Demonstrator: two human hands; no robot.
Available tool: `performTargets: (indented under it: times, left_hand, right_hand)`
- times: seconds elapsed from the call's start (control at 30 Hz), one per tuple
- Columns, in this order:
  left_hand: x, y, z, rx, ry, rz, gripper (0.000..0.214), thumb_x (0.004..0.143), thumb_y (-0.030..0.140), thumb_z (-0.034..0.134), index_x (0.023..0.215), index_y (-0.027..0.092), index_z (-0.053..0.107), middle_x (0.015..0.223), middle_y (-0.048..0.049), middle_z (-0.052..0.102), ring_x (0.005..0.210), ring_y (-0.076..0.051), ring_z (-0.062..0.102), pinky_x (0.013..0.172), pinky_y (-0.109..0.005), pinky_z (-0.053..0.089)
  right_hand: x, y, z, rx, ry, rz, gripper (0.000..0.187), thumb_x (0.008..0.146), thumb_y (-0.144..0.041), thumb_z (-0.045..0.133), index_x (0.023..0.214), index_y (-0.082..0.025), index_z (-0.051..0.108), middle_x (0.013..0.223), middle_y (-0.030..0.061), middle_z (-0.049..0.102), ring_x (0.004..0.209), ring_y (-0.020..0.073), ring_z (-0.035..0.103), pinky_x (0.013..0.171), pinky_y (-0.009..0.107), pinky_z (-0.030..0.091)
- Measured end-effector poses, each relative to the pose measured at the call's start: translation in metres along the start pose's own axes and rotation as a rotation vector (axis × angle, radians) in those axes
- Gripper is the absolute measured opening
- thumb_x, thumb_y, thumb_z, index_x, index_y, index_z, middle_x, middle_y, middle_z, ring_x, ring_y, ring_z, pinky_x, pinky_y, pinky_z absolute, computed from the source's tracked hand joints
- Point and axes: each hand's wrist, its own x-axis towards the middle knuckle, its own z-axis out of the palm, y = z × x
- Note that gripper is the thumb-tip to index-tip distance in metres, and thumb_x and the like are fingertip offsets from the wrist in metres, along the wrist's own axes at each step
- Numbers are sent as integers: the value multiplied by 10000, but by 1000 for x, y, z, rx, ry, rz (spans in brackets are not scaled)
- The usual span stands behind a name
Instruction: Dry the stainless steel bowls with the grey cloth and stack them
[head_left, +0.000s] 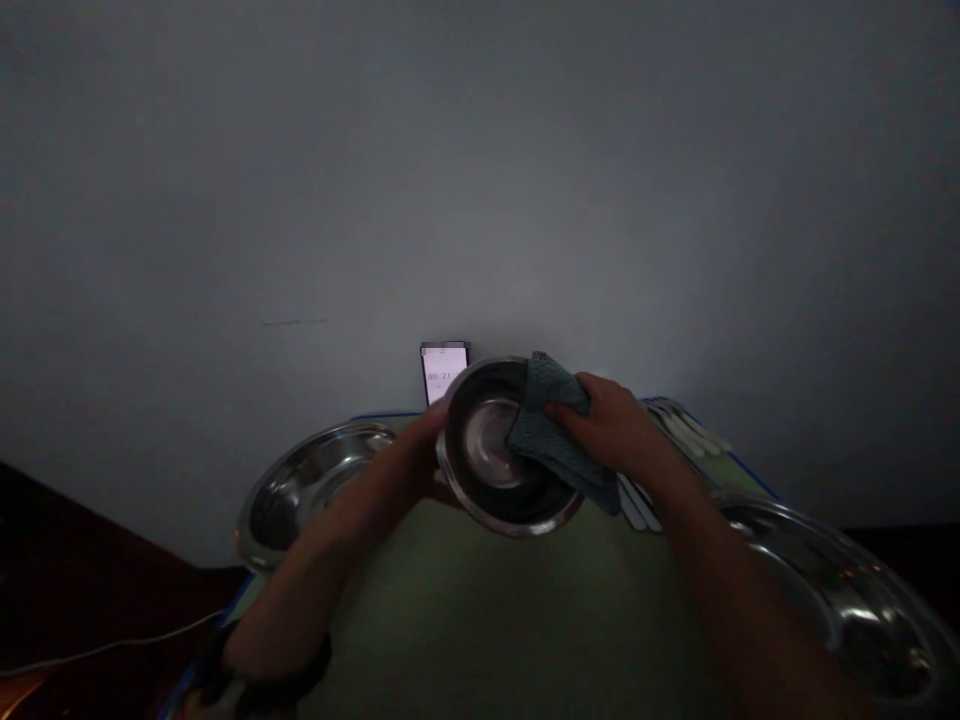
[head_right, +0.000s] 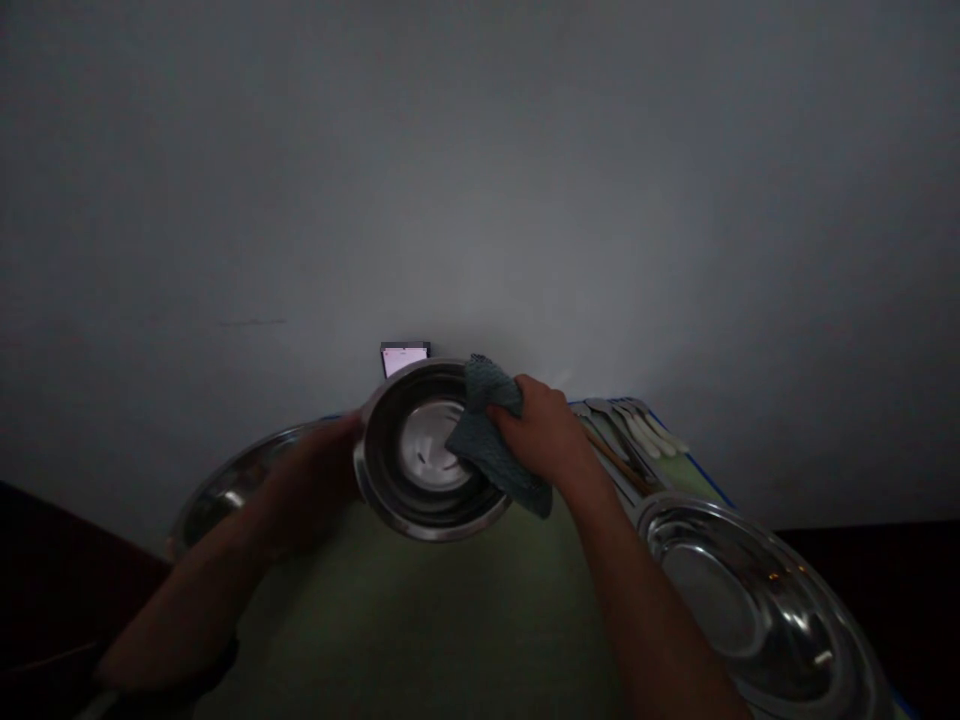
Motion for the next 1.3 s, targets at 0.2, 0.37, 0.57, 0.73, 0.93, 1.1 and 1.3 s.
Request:
performTargets:
  times: [0.2, 0.37, 0.57, 0.73, 0.93, 1.1, 1.3]
  left_hand:
    - [2, -30, 62, -505, -17, -56, 544, 830, 370, 499, 1340, 200, 413, 1301, -72, 580, 1187, -249, 543, 986, -395, 446]
    - [6, -59, 97, -558, 97, -271, 497, 812, 296, 471, 1297, 190, 446, 1267, -75, 602, 1155, -249, 568, 992, -410, 439]
    - [9, -71, 99, -549, 123, -262, 493, 816, 342, 452, 1271, 153, 466, 1266, -93, 598, 1157, -236, 566, 999, -366, 435]
    - [1, -68, 96, -392, 145, -259, 539, 775, 277, 418, 1301, 160, 435, 1254, -77, 598, 1139, -258, 569, 939, -389, 480]
    - [-2, -64, 95, -294, 118, -210, 624, 740, 227, 416, 1359, 202, 347, 1283, -72, 562, 1176, -267, 530, 929, -395, 484]
    - [0, -69, 95, -308, 111, -156, 591, 759, 212, 395, 1349, 202, 351, 1359, -45, 503, 1217, -263, 491, 990, -405, 437]
    - [0, -67, 94, -308, 95, -178, 613, 756, 188, 399, 1364, 213, 326, 1355, -53, 508, 1213, -264, 501, 958, -407, 464]
  right_hand:
    - [0, 7, 10, -154, -174, 31, 279, 869, -343, 459, 1009, -132, 577, 982, 155, 671, 913, 276, 621, 728, 333, 418]
    - [-4, 9, 36, -100, -210, -77, 611, 845, -250, 517, 1383, -55, 304, 1363, 209, 465, 1257, 289, 440, 994, 371, 359]
    - [-5, 6, 71, -86, -260, -156, 604, 841, -133, 464, 1404, -21, 275, 1431, 232, 363, 1335, 283, 341, 1088, 374, 274]
    - [-2, 5, 85, -28, -191, -137, 797, 738, -236, 668, 1406, -92, 258, 1395, 207, 395, 1312, 292, 368, 1048, 400, 335]
    - [6, 14, 93, 128, -101, -130, 688, 703, -247, 695, 1297, -137, 366, 1283, 163, 481, 1236, 264, 445, 985, 391, 390]
    - [8, 30, 95, 207, -155, -194, 670, 734, -281, 646, 1312, -141, 337, 1319, 157, 463, 1259, 245, 424, 1025, 390, 350]
    - [5, 25, 81, 184, -233, -201, 696, 791, -272, 552, 1392, -113, 241, 1412, 181, 393, 1312, 233, 373, 1076, 372, 286]
